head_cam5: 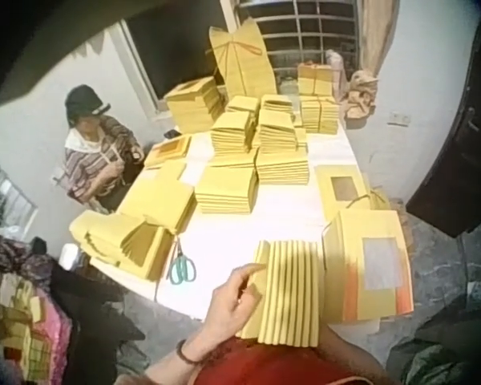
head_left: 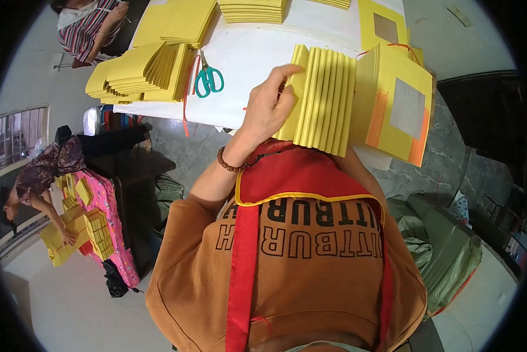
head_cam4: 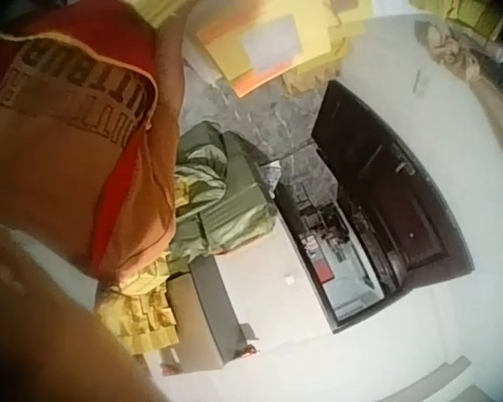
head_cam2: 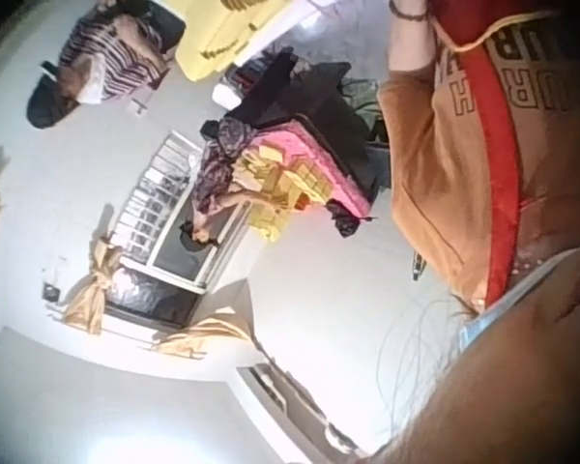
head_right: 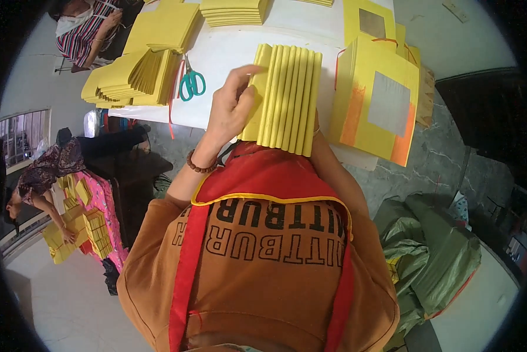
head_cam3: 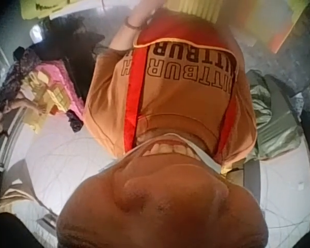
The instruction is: Folding and organizing yellow paper sheets on a table.
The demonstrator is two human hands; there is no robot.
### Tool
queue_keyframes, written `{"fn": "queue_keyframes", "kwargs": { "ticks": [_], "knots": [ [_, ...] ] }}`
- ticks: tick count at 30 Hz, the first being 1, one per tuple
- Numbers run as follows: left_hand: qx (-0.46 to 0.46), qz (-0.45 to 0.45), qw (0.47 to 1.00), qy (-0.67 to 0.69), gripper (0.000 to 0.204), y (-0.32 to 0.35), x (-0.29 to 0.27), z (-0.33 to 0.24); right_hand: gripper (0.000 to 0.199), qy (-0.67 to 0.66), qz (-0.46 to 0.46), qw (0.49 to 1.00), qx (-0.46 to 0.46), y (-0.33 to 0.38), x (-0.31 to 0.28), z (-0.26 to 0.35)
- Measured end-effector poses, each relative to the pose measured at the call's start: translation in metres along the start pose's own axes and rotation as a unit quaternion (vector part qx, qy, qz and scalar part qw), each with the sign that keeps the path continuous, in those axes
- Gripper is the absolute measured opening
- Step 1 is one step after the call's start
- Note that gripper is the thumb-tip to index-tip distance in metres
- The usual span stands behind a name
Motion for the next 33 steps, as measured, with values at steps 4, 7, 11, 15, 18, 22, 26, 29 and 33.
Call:
{"fn": "queue_keyframes", "kwargs": {
  "ticks": [4, 7, 11, 15, 18, 22, 26, 29, 33],
  "knots": [
    [-0.045, 0.001, 0.999, 0.003, 0.030, 0.001, 0.001, 0.010, 0.044, 0.169, -0.138, 0.975, -0.051, 0.013, 0.040, 0.010],
    [-0.042, -0.020, 0.999, 0.003, 0.026, 0.001, 0.005, 0.008, 0.045, 0.013, 0.041, 0.999, -0.013, 0.007, 0.055, 0.007],
    [0.014, -0.019, 0.998, -0.059, 0.029, -0.008, 0.005, -0.003, 0.047, 0.011, -0.011, 1.000, 0.002, -0.009, 0.022, 0.008],
    [-0.011, -0.053, 0.999, -0.005, 0.028, -0.006, 0.004, 0.004, 0.050, 0.019, -0.009, 0.999, -0.036, -0.013, 0.008, 0.009],
    [-0.026, 0.004, 0.998, -0.062, 0.028, -0.004, 0.004, 0.007, 0.053, 0.040, -0.013, 0.999, -0.032, -0.012, -0.005, 0.009],
    [-0.034, -0.016, 0.997, -0.074, 0.029, -0.004, 0.005, 0.004, 0.059, -0.020, 0.077, 0.997, 0.015, -0.017, -0.004, 0.001],
    [0.047, -0.036, 0.991, -0.118, 0.032, -0.007, 0.004, -0.003, 0.060, -0.007, 0.037, 0.999, 0.028, -0.019, -0.010, -0.001],
    [0.001, -0.014, 0.993, -0.121, 0.034, -0.007, 0.004, -0.003, 0.060, -0.029, 0.052, 0.998, 0.023, -0.017, -0.004, -0.002],
    [-0.061, 0.007, 0.993, -0.099, 0.037, -0.005, 0.005, 0.011, 0.060, -0.015, 0.086, 0.996, -0.001, -0.015, 0.007, 0.000]
  ]
}}
Point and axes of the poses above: each hand's wrist, its own y-axis away from the middle knuckle, its own x-axis out of the palm, z = x × y, the point moved 7 cm from there along -y, towards the middle knuckle, and after that the axes turned 10 degrees about x, right-handed, at the moved point
